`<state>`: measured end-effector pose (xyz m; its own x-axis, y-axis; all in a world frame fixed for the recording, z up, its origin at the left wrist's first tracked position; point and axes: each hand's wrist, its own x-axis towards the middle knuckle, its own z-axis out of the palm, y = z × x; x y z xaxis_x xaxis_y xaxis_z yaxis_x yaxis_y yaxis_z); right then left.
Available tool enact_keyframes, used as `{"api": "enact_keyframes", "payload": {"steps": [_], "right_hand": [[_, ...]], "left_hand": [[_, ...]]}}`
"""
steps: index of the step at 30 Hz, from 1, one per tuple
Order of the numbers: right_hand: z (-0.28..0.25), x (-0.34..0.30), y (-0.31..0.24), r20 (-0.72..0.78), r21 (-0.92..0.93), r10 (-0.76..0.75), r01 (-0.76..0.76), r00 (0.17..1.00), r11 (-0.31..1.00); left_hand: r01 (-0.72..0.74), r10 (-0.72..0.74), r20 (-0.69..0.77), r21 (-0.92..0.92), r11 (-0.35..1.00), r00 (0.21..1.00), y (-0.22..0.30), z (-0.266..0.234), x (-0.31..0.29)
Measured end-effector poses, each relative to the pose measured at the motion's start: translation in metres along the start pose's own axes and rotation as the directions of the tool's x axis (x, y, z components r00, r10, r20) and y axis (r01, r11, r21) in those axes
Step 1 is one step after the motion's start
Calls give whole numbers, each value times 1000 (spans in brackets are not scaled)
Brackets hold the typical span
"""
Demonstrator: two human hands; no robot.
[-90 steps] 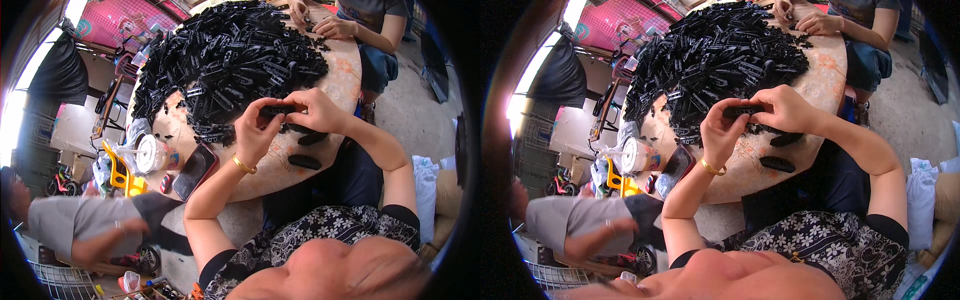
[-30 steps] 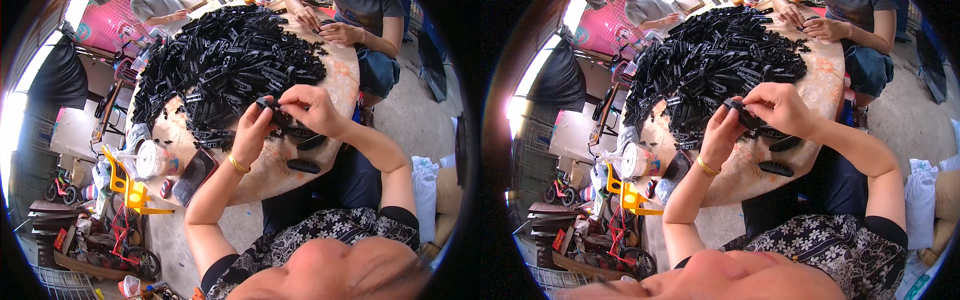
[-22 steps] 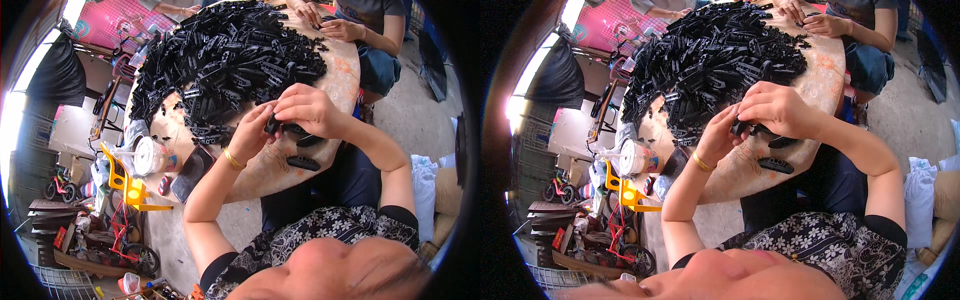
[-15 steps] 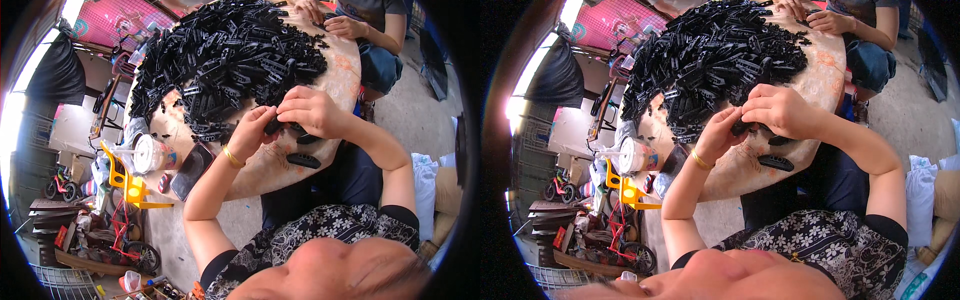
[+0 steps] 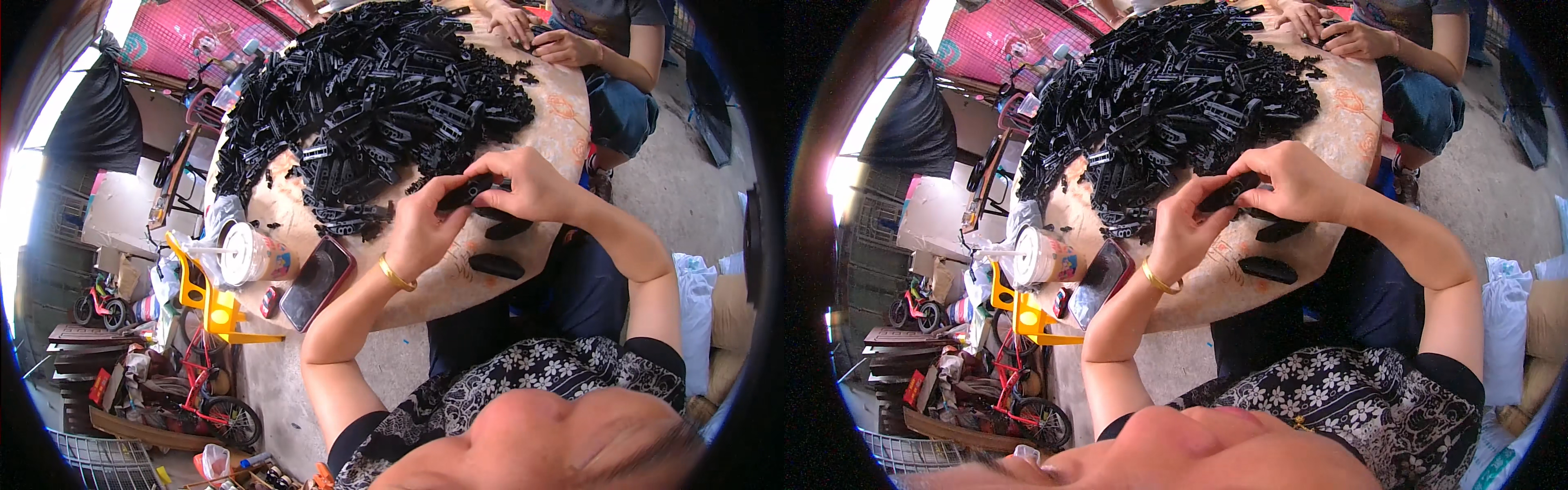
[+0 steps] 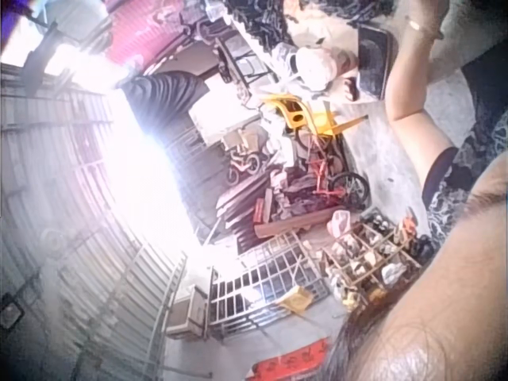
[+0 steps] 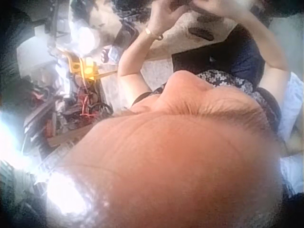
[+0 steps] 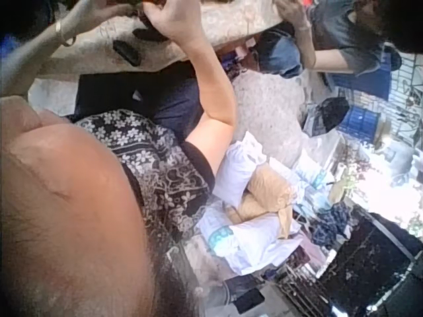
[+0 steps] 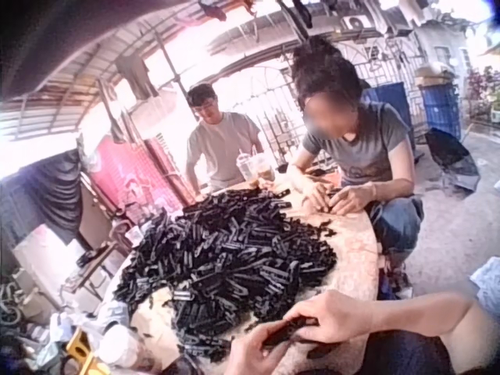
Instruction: Assemble small black plastic components by hand at a table.
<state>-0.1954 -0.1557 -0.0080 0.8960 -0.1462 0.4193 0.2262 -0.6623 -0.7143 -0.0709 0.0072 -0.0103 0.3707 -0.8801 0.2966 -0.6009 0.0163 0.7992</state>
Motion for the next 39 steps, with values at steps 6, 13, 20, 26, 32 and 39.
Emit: {"api": "enact_keyframes", "payload": {"steps": [6, 13, 20, 26, 32, 39], "right_hand": [[-16, 2, 19, -51, 23, 14, -13, 999, 1000], [-40, -3, 79, 115, -127, 113, -99, 987, 987], [-31, 4, 79, -145, -391, 45, -99, 988, 915], [-21, 15, 75, -80, -639, -6, -46, 997, 768], [-20, 13, 69, -262, -354, -87, -12, 961, 935], [3, 13, 15, -265, 211, 31, 27, 964, 977]], "left_hand": [[-57, 58, 20, -51, 997, 998, -3, -6, 16], [-154, 283, -10, 820, 551, 959, -68, -58, 42], [-112, 201, 32, 908, 403, 979, -60, -53, 43], [26, 200, -365, 531, 847, 909, -47, -48, 42], [208, -377, -81, -718, 664, 923, -39, -31, 28], [382, -354, 234, -812, 441, 905, -33, -15, 20]]}}
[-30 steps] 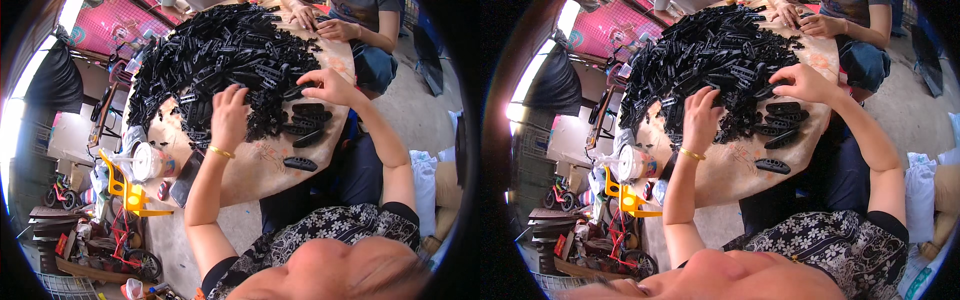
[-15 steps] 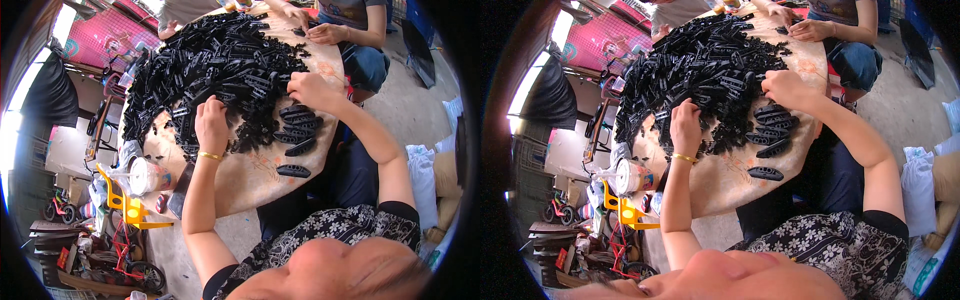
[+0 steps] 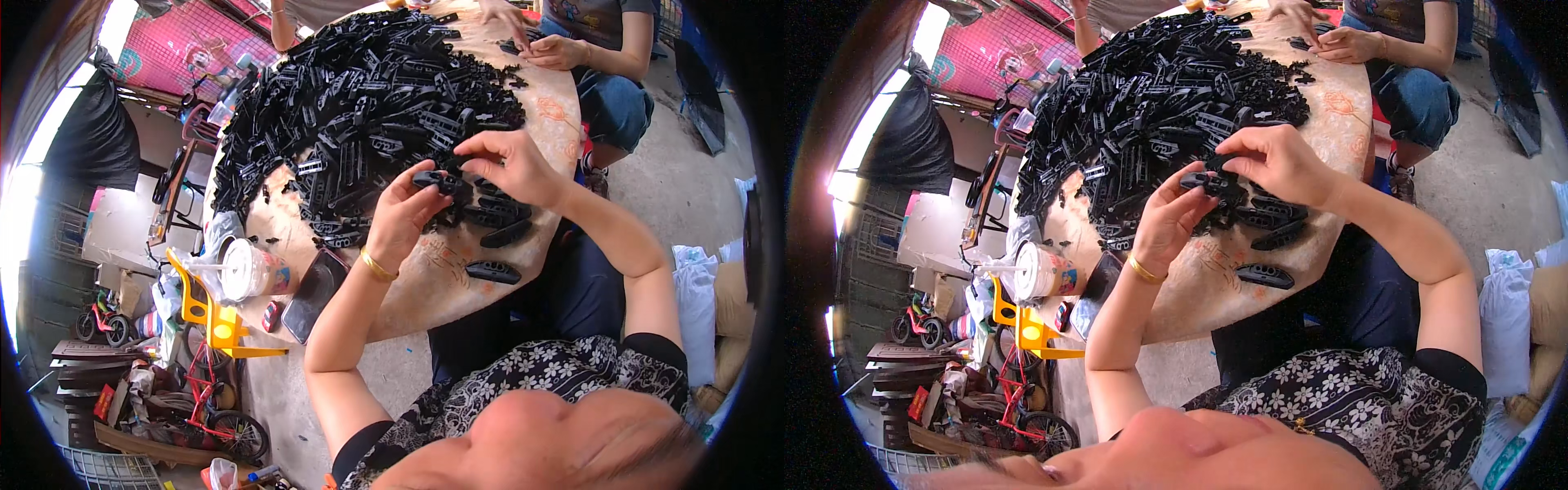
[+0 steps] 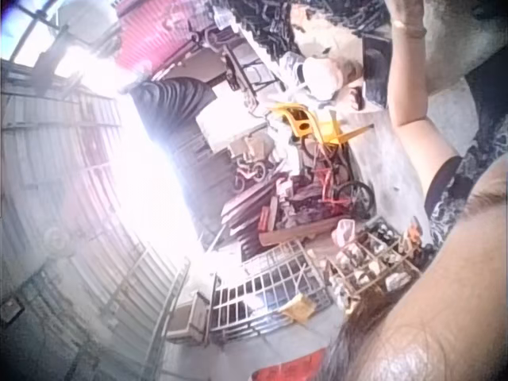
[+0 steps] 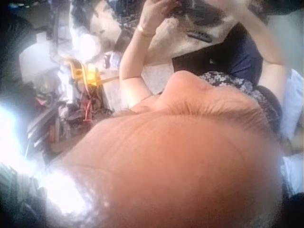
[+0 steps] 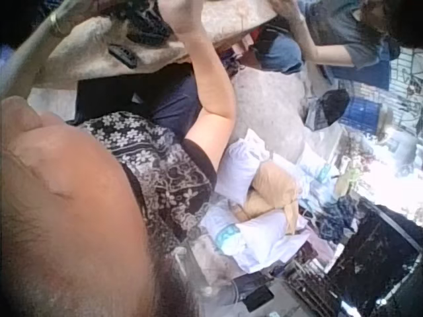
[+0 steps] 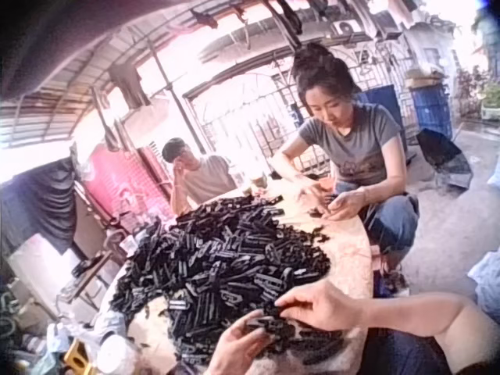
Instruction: Assemble small black plastic components by hand at a table.
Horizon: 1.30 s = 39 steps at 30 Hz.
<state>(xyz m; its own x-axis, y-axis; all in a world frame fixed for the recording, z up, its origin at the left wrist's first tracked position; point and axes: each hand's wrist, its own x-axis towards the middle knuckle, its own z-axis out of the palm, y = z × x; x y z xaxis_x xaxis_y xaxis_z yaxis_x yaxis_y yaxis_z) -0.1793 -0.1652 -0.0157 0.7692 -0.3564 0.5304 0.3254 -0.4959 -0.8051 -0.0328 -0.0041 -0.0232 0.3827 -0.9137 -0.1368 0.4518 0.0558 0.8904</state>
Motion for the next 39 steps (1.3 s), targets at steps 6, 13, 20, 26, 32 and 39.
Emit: {"api": "enact_keyframes", "payload": {"steps": [6, 13, 20, 26, 32, 39], "right_hand": [[14, -3, -1, -46, -86, -109, 105, 993, 991], [17, -3, 5, -25, -183, -236, 227, 971, 957], [16, -8, -4, -105, -75, -107, 100, 989, 992], [12, -4, -3, -28, -311, -358, 332, 933, 891], [14, -9, -6, 90, -487, -405, 395, 910, 779], [14, -12, -13, 94, -335, -295, 309, 951, 890]], "left_hand": [[-67, 67, 41, 0, 998, 997, -10, 4, -3], [-109, 109, 20, -19, 994, 994, -13, 6, -3], [-188, 189, 37, -15, 982, 981, -14, 14, -4], [-218, 218, 19, -3, 976, 976, -12, 17, -4], [-193, 197, -24, 111, 975, 980, -18, 10, -4], [-207, 206, 15, 119, 971, 978, -9, 15, -9]]}}
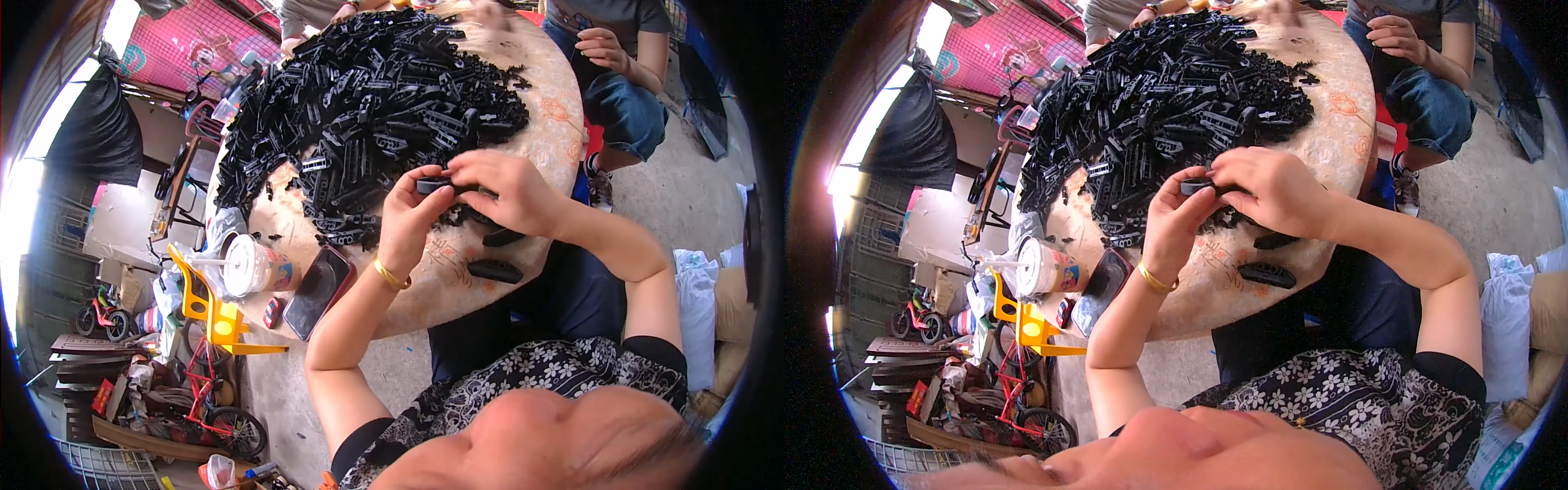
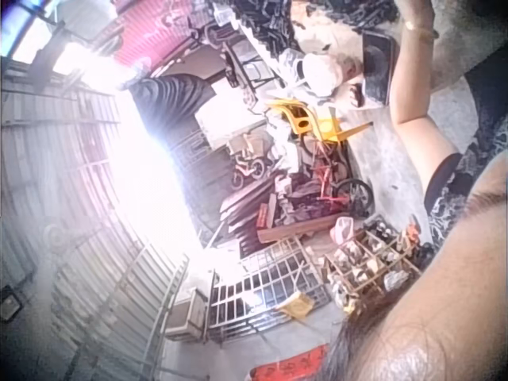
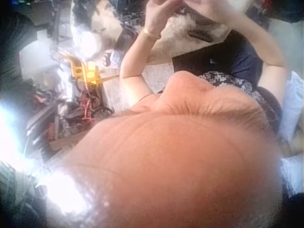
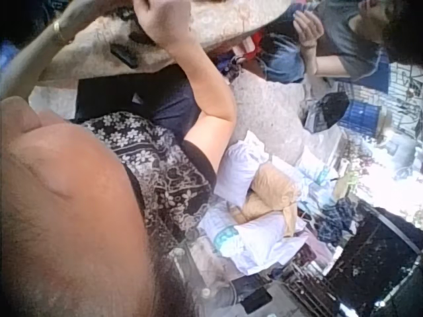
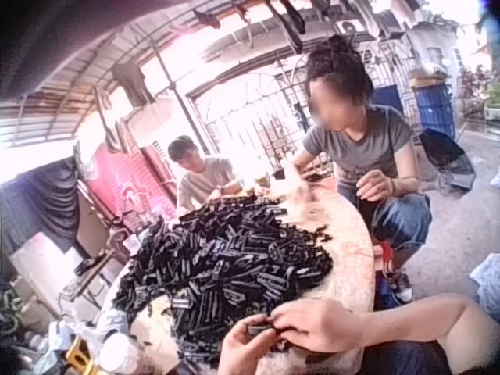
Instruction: Assemble small black plastic components by hand at a table.
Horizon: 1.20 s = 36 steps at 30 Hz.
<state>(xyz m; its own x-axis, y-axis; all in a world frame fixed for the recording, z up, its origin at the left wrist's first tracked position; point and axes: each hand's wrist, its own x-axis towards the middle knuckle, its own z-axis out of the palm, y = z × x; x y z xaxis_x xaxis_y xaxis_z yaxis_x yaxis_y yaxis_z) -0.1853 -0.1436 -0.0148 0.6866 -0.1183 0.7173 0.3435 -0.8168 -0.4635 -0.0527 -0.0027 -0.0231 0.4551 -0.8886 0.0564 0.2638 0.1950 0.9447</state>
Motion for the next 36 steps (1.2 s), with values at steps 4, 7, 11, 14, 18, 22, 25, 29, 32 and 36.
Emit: {"api": "enact_keyframes", "payload": {"steps": [4, 7, 11, 14, 18, 22, 25, 29, 32, 36], "right_hand": [[-4, 1, 1, 216, 374, 354, -412, 910, 831], [-7, 0, 7, 273, 406, 348, -435, 897, 803], [-20, 5, 15, 178, 263, 282, -322, 943, 910], [-47, 1, 52, 272, 145, 444, -492, 854, 858], [-49, -17, 87, 375, 46, 381, -427, 845, 903], [-51, -18, 81, 436, -4, 407, -450, 802, 893], [-53, -15, 87, 531, -187, 383, -336, 756, 923], [-44, -4, 81, 151, -341, 317, -251, 936, 906], [-23, 8, 106, -54, -442, 109, -121, 993, 889], [-11, 18, 111, 86, -488, 385, -299, 919, 820]], "left_hand": [[-153, 160, 0, 296, 943, 987, 8, 13, -9], [-178, 192, 20, 474, 862, 981, 11, 18, -12], [-354, 293, 216, 342, 871, 931, 11, 12, 2], [-231, 264, 64, 706, 670, 962, 23, -6, 26], [-287, 368, 391, 908, -305, 844, 28, -59, 61], [-272, 257, 409, 858, -436, 876, 29, -68, 78], [-316, 247, 467, 824, -470, 849, 35, -69, 80], [-306, 227, 444, 833, -462, 867, 40, -69, 74], [-327, 329, 410, 903, -280, 851, 39, -77, 73], [-146, 401, 101, 986, 83, 910, 33, -57, 58]]}}
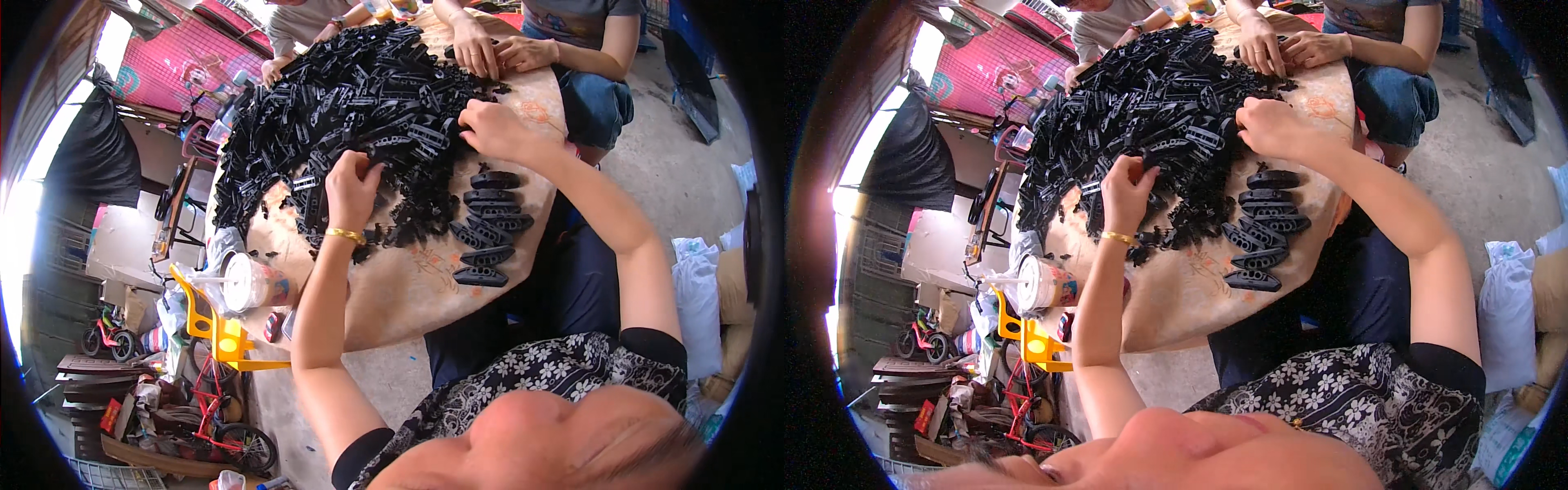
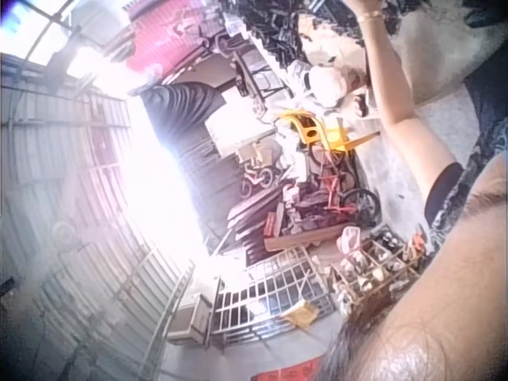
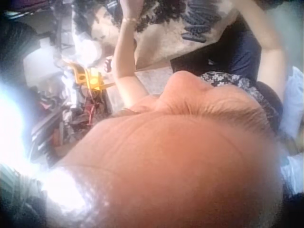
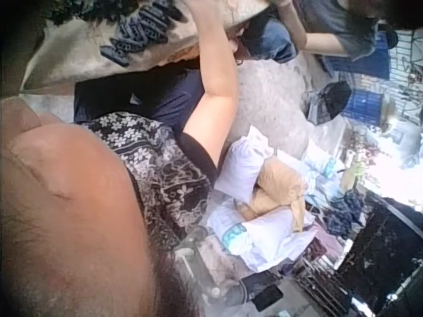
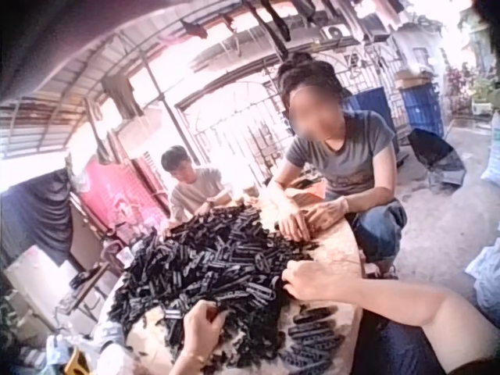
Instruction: Assemble small black plastic components by hand at a table.
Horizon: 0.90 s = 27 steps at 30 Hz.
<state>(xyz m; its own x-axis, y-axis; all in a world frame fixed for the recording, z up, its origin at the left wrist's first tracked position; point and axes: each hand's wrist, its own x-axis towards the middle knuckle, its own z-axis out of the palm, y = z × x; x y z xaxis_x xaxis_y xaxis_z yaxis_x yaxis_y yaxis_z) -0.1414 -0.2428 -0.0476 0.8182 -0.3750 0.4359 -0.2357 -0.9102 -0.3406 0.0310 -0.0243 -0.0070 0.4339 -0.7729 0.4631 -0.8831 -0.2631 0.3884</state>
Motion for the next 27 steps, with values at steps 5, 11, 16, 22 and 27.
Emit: {"api": "enact_keyframes", "payload": {"steps": [5, 11, 16, 22, 27], "right_hand": [[1, -6, -2, -168, -33, -155, 152, 974, 988], [-26, -13, -25, -395, 290, -157, 285, 905, 914], [-40, -37, -81, -276, 617, -150, 295, 949, 729], [-32, -44, -87, -190, 733, -118, 221, 975, 644], [-34, -41, -83, -268, 678, -174, 314, 948, 664]], "left_hand": [[332, -244, 272, -907, 258, 931, 33, 11, -24], [466, -138, 461, -885, 7, 877, 46, 17, -45], [454, -100, 451, -891, 8, 887, 49, 22, -52], [438, -94, 454, -886, -154, 886, 54, 19, -55], [530, -48, 544, -831, -171, 838, 47, 15, -51]]}}
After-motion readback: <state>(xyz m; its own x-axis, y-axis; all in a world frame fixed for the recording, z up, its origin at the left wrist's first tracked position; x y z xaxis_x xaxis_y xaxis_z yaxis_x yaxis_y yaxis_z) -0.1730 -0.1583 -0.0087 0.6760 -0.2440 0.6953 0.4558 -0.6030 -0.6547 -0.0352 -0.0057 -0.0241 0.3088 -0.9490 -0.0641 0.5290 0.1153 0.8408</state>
